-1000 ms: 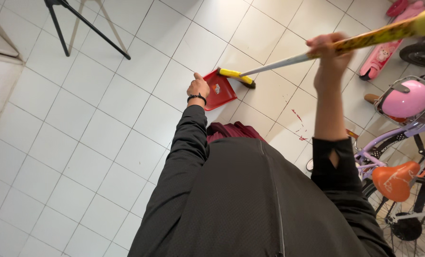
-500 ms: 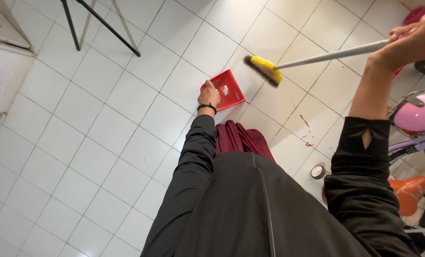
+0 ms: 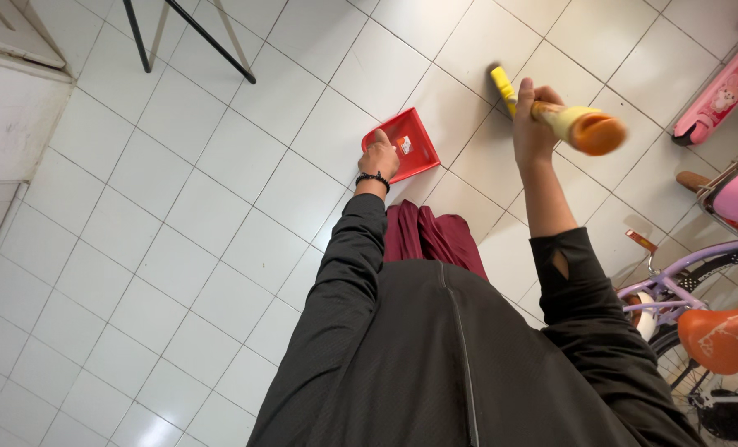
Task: The person sweeps debris from a tiled floor into a red dustpan using a broom and then moves outside through a doorway.
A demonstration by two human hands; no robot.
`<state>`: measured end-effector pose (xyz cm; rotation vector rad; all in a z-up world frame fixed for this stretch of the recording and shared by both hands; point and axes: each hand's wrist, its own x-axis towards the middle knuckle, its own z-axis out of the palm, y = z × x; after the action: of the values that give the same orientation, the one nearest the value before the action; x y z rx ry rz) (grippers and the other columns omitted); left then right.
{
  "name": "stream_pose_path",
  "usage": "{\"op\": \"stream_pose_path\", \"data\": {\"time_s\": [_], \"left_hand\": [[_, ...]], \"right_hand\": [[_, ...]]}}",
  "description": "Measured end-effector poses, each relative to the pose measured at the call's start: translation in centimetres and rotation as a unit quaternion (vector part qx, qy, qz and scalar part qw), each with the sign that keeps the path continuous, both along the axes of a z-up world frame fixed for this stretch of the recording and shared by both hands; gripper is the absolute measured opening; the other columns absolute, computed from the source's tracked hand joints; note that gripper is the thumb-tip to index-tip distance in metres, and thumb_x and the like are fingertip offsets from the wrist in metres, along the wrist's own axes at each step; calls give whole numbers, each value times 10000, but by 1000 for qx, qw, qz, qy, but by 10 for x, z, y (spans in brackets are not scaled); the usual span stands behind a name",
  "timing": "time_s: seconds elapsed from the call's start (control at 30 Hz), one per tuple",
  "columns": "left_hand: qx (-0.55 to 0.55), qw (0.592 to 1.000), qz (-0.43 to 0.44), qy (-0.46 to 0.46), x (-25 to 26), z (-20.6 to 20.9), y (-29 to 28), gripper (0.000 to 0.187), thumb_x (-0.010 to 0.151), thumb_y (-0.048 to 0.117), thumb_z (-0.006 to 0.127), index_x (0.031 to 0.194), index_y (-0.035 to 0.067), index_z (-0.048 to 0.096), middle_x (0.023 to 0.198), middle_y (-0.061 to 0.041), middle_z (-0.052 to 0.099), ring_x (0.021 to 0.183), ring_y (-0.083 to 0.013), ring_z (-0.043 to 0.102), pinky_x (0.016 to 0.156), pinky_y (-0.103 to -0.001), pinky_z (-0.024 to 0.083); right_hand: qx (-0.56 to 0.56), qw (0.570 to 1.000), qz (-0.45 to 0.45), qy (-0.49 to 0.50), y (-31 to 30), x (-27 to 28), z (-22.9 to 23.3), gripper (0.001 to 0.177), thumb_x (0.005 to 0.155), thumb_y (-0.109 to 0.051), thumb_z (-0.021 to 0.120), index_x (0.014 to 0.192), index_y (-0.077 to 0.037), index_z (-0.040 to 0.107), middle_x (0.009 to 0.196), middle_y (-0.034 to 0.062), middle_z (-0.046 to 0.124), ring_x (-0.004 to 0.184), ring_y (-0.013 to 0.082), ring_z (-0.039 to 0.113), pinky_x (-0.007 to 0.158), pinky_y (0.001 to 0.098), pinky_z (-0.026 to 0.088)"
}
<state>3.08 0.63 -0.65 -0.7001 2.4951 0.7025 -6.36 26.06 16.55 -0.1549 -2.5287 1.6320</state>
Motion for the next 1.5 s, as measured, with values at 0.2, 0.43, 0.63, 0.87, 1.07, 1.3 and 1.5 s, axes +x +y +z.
{"op": "stream_pose_path", "data": {"time_s": [0.2,0.43,0.63,0.87,1.07,1.3,1.5], "left_hand": [[-2,1000,-18,-16,-10,-1,4,433,999,278,563,1277,34,338,1206,-284,658,1096,-386,692,879,-487,574],[0,1000,-19,12,-5,6,1,552,1021,347,536,1368,-1,285,1183,-252,677,1075,-374,692,858,-489,563],[-24,997,-37,65,7,17,-12,335,1042,270,518,1232,20,400,982,-187,755,938,-350,744,783,-491,589],[-61,988,-41,135,27,20,-43,259,1011,206,558,1128,22,419,933,-215,735,870,-378,744,724,-473,600],[-73,988,-41,127,45,38,-67,275,1008,202,566,1133,11,411,931,-229,733,878,-398,734,732,-486,590],[-73,992,-23,100,67,31,-89,266,1019,199,556,1142,17,406,953,-231,726,887,-392,734,732,-486,587],[-77,992,-30,92,65,14,-90,271,1025,205,551,1157,20,403,970,-234,718,898,-393,731,745,-478,589]], "right_hand": [[-132,991,5,-8,-23,23,49,458,1073,-284,656,675,-113,507,630,-1,552,720,131,675,756,284,559],[-201,979,15,29,1,6,54,397,1090,-247,670,724,-131,569,625,17,595,647,164,715,785,353,651],[-360,911,-131,153,97,-48,32,305,1072,-196,720,828,-62,594,799,75,671,562,161,481,570,332,472],[-251,920,-115,277,147,-69,38,448,1104,-172,633,711,-93,433,613,1,376,588,183,509,599,338,457],[-261,954,-10,149,77,-84,1,242,1103,-123,638,875,-101,557,737,22,570,695,165,624,777,364,635],[-277,957,33,80,-12,-18,-23,375,1038,-220,776,751,-165,541,736,-17,535,751,113,540,757,246,483],[-313,948,45,25,-58,31,12,339,1008,-215,769,732,-142,587,692,-25,516,682,97,494,689,251,449]]}}
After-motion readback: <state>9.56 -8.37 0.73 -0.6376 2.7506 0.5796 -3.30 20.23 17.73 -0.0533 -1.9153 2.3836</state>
